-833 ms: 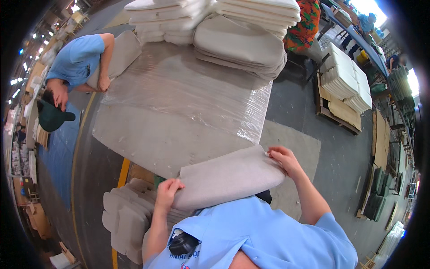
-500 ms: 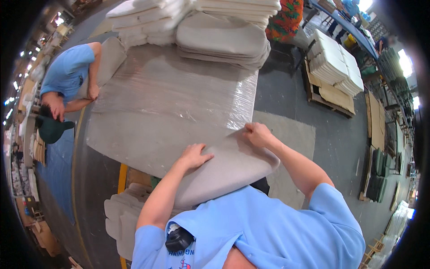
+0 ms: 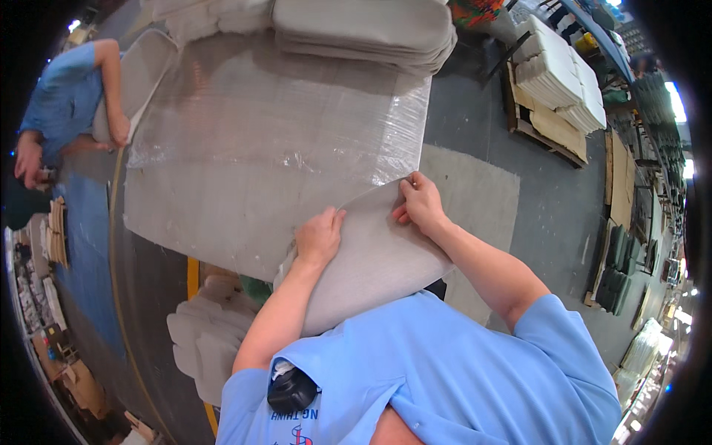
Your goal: The person inserts white foam cushions into light gray fabric covers one at a time, aligns the edges, and places the finished items on a stack. The person also handles a cylindrical foam bolster and inserts it into a matching cover.
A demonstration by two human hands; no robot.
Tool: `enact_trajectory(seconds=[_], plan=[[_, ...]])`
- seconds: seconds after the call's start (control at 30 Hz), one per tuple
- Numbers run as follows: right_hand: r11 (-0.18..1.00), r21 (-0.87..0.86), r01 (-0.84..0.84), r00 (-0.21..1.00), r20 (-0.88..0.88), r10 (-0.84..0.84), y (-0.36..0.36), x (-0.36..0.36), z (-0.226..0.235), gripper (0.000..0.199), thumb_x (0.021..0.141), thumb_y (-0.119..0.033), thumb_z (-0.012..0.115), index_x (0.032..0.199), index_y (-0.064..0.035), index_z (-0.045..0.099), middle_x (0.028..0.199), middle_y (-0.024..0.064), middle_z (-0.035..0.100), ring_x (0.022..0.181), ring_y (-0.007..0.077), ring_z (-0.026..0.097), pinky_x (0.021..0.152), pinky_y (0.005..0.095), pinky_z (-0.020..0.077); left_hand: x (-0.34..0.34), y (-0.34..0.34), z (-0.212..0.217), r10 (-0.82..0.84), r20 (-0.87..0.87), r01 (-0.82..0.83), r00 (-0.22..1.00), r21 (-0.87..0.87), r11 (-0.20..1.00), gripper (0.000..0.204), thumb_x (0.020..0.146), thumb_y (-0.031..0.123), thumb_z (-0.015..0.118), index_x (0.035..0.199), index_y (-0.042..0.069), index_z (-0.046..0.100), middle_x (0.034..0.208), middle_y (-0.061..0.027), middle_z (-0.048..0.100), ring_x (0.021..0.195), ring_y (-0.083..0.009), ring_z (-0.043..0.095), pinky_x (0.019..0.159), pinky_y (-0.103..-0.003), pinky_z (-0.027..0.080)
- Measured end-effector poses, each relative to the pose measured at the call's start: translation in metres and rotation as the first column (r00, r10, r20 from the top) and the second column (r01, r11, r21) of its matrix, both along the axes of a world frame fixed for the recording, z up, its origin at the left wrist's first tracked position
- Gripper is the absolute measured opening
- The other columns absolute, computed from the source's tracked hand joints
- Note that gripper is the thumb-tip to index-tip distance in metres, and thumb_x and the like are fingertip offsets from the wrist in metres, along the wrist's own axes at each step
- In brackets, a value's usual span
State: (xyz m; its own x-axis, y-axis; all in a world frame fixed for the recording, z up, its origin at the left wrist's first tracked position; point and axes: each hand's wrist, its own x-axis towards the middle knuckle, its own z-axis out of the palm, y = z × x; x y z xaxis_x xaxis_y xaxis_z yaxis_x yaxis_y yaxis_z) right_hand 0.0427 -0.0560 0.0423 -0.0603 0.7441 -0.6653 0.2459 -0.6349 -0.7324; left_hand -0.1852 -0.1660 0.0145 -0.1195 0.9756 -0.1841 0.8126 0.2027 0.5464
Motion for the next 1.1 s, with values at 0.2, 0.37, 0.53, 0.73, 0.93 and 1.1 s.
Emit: enact_trajectory(seconds=[0.2, 0.37, 0.53, 0.73, 0.93, 1.1], plan=[[0.998, 0.067, -0.019, 0.991, 0.137, 0.010, 0.001, -0.008, -0.012, 0.022, 0.108, -0.018, 0.054, 0.113, 0.0018, 0.060, 0.083, 0.0118, 0.065, 0.048, 0.0209, 0.064, 0.041, 0.0351, 0.0516, 0.000, 0.004, -0.017, 0.030, 0.011, -0.030, 0.999, 0.003, 1.000, 0.035, 0.106, 0.042, 0.056, 0.093, 0.010, 0.064, 0.080, -0.0202, 0.071, 0.076, -0.0462, 0.068, 0.066, -0.058, 0.051], [0.937, 0.192, -0.292, 0.928, 0.294, 0.229, 0.007, -0.007, 0.003, 0.029, 0.102, -0.018, 0.063, 0.126, -0.0001, 0.061, 0.104, 0.0200, 0.069, 0.071, 0.0319, 0.073, 0.065, 0.0441, 0.0595, -0.005, 0.013, -0.010, -0.070, -0.012, 0.070, 0.997, -0.021, 0.997, 0.033, 0.105, 0.040, 0.059, 0.099, 0.009, 0.068, 0.091, -0.0204, 0.073, 0.086, -0.0435, 0.069, 0.074, -0.056, 0.051], [0.394, 0.430, -0.812, 0.562, 0.398, 0.725, -0.043, -0.012, 0.089, 0.048, 0.097, -0.026, 0.070, 0.140, -0.0083, 0.058, 0.145, 0.0215, 0.057, 0.126, 0.0396, 0.061, 0.105, 0.0526, 0.0497, -0.029, -0.005, 0.023, -0.094, -0.057, 0.097, 0.994, 0.052, 0.994, 0.036, 0.104, 0.036, 0.062, 0.126, 0.008, 0.068, 0.128, -0.0203, 0.068, 0.119, -0.0402, 0.063, 0.098, -0.051, 0.051], [0.009, 0.105, -0.994, 0.065, 0.545, 0.836, -0.098, -0.003, 0.110, 0.064, 0.109, -0.055, 0.042, 0.160, -0.0163, 0.045, 0.164, 0.0140, 0.043, 0.156, 0.0335, 0.034, 0.121, 0.0632, 0.0294, -0.017, -0.089, 0.104, -0.321, 0.265, 0.390, 0.909, -0.274, 0.879, 0.061, 0.109, 0.042, 0.047, 0.158, 0.005, 0.045, 0.165, -0.0206, 0.040, 0.153, -0.0393, 0.036, 0.125, -0.054, 0.028], [-0.025, 0.000, -1.000, -0.022, 0.478, 0.878, -0.098, -0.007, 0.105, 0.071, 0.111, -0.060, 0.033, 0.168, -0.0183, 0.033, 0.174, 0.0153, 0.026, 0.163, 0.0355, 0.018, 0.128, 0.0627, 0.0173, 0.001, -0.110, 0.105, -0.305, 0.190, 0.354, 0.933, -0.336, 0.873, 0.068, 0.111, 0.046, 0.038, 0.166, 0.006, 0.032, 0.174, -0.0182, 0.026, 0.160, -0.0379, 0.025, 0.129, -0.054, 0.019], [0.047, 0.000, -0.999, 0.041, 0.495, 0.868, -0.080, 0.003, 0.068, 0.073, 0.110, -0.061, 0.029, 0.169, -0.0167, 0.030, 0.175, 0.0176, 0.023, 0.164, 0.0352, 0.016, 0.131, 0.0586, 0.0143, -0.005, -0.090, 0.090, -0.264, 0.255, 0.347, 0.930, -0.377, 0.859, 0.066, 0.111, 0.042, 0.040, 0.166, 0.006, 0.033, 0.174, -0.0180, 0.026, 0.162, -0.0367, 0.020, 0.131, -0.047, 0.014]])
